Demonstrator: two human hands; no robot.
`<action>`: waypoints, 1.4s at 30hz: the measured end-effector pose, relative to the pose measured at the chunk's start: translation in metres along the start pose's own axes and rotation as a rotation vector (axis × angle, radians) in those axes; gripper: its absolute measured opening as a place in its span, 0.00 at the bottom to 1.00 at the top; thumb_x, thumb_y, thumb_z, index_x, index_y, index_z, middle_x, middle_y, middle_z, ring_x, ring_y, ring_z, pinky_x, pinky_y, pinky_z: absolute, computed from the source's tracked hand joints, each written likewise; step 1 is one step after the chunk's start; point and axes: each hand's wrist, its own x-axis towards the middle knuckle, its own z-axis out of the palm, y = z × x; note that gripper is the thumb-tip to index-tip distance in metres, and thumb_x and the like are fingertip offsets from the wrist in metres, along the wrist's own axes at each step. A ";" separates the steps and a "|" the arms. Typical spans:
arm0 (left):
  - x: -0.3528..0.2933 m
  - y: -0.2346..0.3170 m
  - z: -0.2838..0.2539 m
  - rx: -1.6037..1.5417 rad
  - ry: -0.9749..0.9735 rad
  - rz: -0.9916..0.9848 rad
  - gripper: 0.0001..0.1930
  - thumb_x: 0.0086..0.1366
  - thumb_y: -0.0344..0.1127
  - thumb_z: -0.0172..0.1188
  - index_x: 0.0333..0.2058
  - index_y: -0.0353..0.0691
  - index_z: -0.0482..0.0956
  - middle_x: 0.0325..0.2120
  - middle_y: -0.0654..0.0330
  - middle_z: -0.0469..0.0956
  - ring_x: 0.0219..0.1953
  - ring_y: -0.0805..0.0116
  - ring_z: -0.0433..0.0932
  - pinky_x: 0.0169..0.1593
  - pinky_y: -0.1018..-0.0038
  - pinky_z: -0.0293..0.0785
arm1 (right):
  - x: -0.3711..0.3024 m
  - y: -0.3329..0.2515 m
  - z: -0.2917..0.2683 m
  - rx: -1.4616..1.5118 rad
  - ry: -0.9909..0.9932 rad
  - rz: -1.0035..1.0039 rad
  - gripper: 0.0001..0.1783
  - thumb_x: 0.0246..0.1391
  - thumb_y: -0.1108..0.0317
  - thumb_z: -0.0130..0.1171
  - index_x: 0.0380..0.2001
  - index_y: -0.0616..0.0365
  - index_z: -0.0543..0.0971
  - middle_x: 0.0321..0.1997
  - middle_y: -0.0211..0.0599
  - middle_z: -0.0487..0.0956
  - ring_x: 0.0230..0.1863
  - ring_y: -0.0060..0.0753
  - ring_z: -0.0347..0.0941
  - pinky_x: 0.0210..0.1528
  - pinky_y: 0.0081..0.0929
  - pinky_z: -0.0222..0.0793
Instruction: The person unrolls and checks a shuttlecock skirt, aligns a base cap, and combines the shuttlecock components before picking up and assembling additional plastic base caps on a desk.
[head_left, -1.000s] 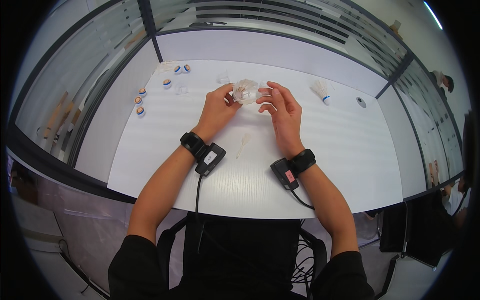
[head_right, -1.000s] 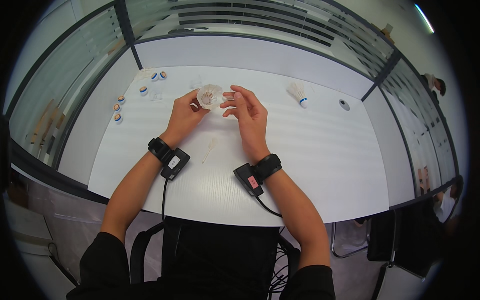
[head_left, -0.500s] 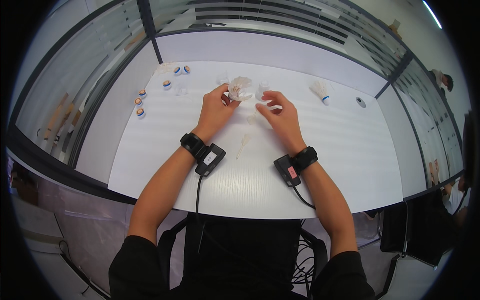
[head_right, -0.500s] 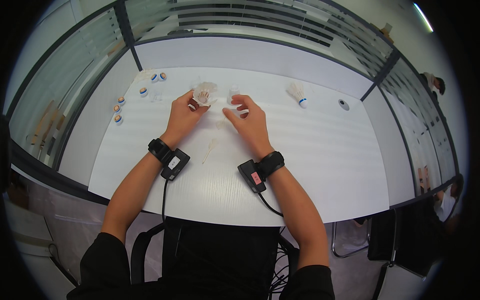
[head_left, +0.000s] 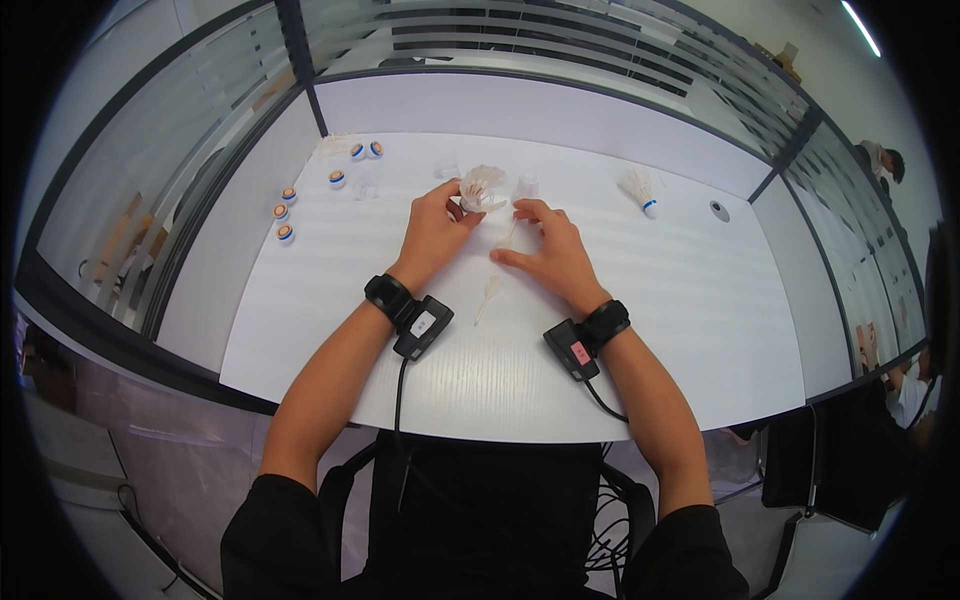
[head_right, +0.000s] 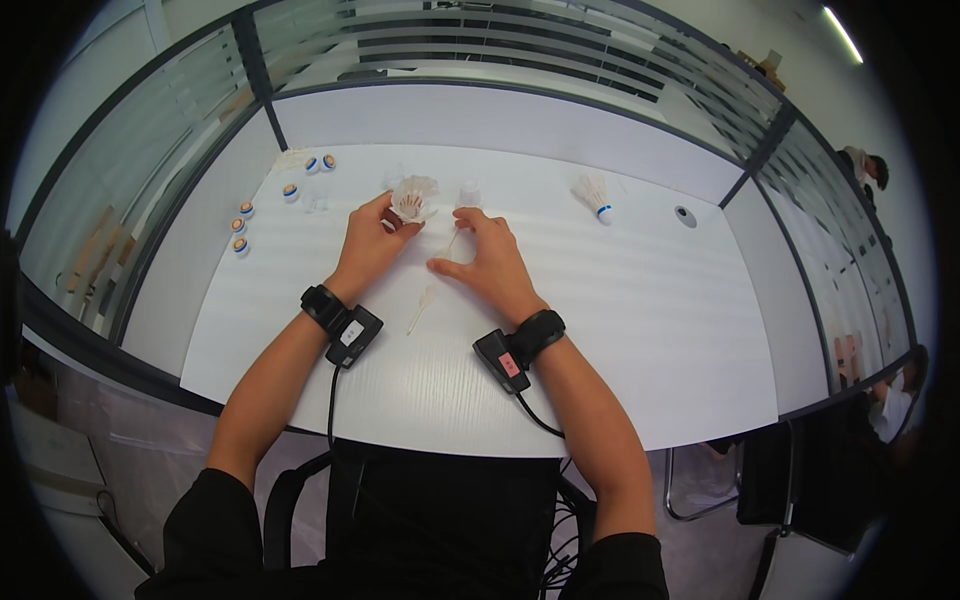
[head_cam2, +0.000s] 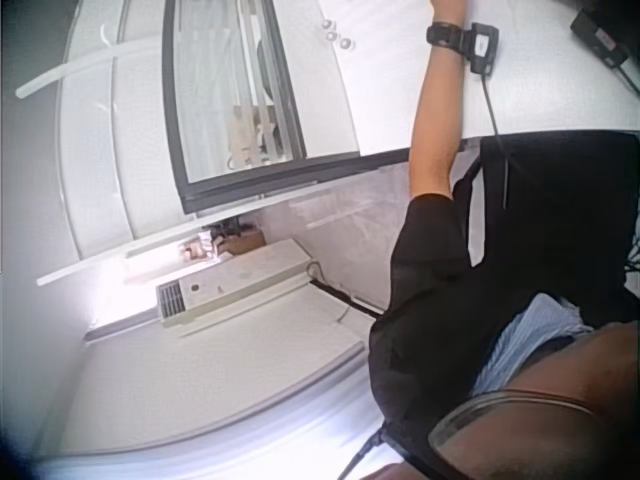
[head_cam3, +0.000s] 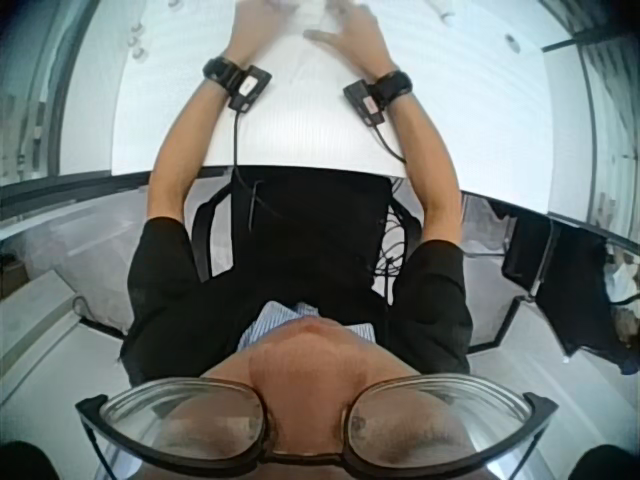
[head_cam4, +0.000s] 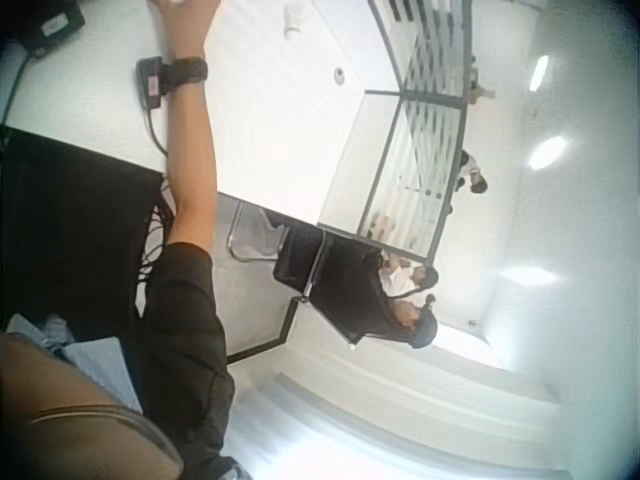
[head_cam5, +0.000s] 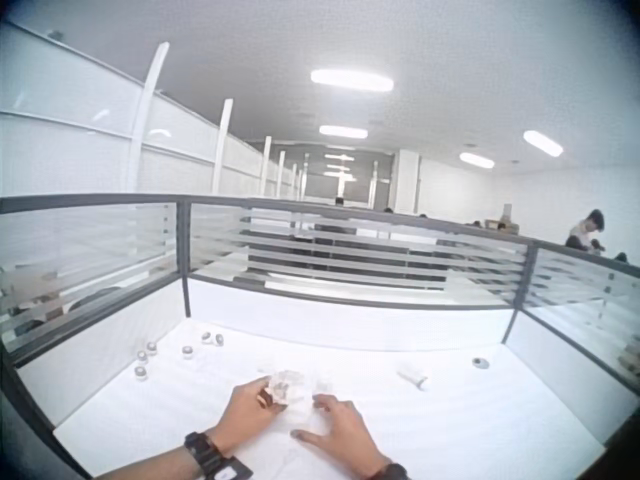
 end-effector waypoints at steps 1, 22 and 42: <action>0.000 -0.002 -0.001 -0.012 0.000 0.021 0.16 0.57 0.29 0.70 0.45 0.34 0.83 0.30 0.55 0.84 0.25 0.70 0.79 0.33 0.72 0.76 | 0.001 -0.003 0.000 0.081 0.030 0.026 0.40 0.44 0.52 0.79 0.57 0.60 0.74 0.50 0.45 0.81 0.52 0.42 0.76 0.57 0.38 0.71; 0.000 -0.004 0.001 -0.018 -0.024 0.110 0.17 0.55 0.25 0.67 0.46 0.33 0.82 0.35 0.50 0.84 0.29 0.62 0.80 0.38 0.69 0.78 | 0.003 -0.016 -0.013 1.060 -0.070 0.306 0.32 0.69 0.44 0.54 0.62 0.59 0.71 0.59 0.40 0.80 0.62 0.32 0.72 0.60 0.32 0.65; -0.003 -0.005 0.002 0.039 -0.035 0.149 0.15 0.56 0.28 0.69 0.43 0.34 0.84 0.30 0.55 0.82 0.27 0.68 0.78 0.35 0.72 0.77 | 0.004 -0.018 -0.009 1.018 -0.056 0.303 0.32 0.70 0.45 0.52 0.62 0.64 0.73 0.58 0.41 0.80 0.57 0.27 0.73 0.57 0.28 0.69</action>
